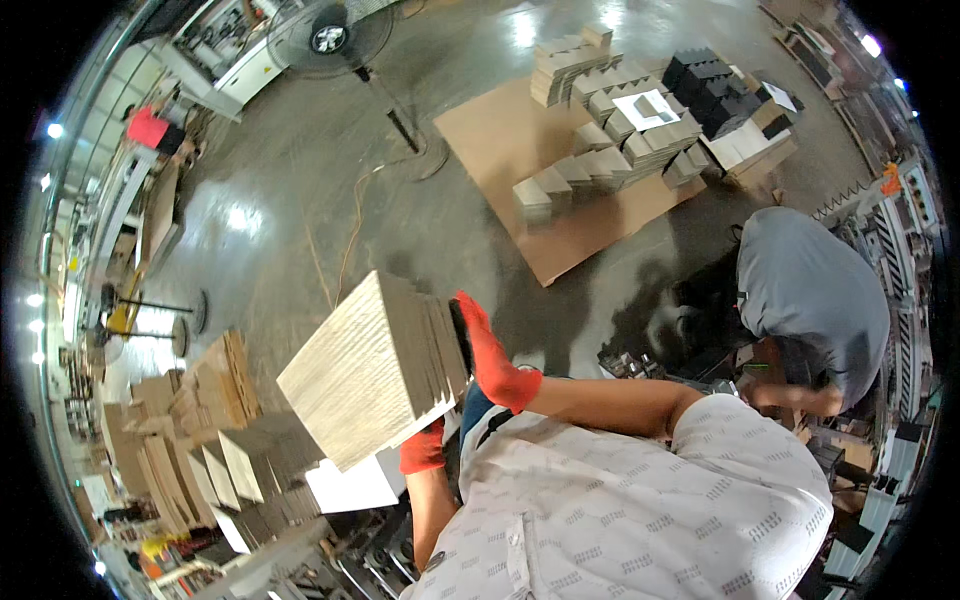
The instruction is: The person, wearing red gloves, handles stacks of rectangular tiles at a processing machine, placing them into a feeder by hand and moving processed stacks to a side surface.
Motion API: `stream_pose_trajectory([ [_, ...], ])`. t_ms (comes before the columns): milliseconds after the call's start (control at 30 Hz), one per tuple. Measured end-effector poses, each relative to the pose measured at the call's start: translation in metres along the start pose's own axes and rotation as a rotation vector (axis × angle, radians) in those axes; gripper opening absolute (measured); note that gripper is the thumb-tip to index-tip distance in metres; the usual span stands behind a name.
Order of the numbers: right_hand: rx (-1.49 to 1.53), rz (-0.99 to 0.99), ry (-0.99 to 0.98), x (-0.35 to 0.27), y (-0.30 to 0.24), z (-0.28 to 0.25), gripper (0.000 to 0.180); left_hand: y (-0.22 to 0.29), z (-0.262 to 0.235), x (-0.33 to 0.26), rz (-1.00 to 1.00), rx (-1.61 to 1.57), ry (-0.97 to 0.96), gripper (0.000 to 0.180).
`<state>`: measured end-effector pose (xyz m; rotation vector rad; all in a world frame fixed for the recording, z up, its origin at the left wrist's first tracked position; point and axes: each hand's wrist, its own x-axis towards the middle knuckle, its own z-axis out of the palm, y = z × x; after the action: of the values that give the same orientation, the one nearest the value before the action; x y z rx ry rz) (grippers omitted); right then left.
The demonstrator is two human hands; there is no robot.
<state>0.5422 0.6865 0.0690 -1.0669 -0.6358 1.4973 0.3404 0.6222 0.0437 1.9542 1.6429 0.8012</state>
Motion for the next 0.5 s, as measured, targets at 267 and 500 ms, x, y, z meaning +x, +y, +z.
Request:
stream_pose_trajectory([
  [267, 0.326, -0.176, 0.127, 0.086, -0.039, 0.008, 0.068, -0.077, 0.046, 0.140, -0.319, -1.414, -0.208, 0.046],
  [500, 0.399, -0.235, 0.195, 0.183, -0.045, 0.027, 0.073, -0.180, 0.120, 0.251, 0.122, -0.515, -0.173, 0.048],
])
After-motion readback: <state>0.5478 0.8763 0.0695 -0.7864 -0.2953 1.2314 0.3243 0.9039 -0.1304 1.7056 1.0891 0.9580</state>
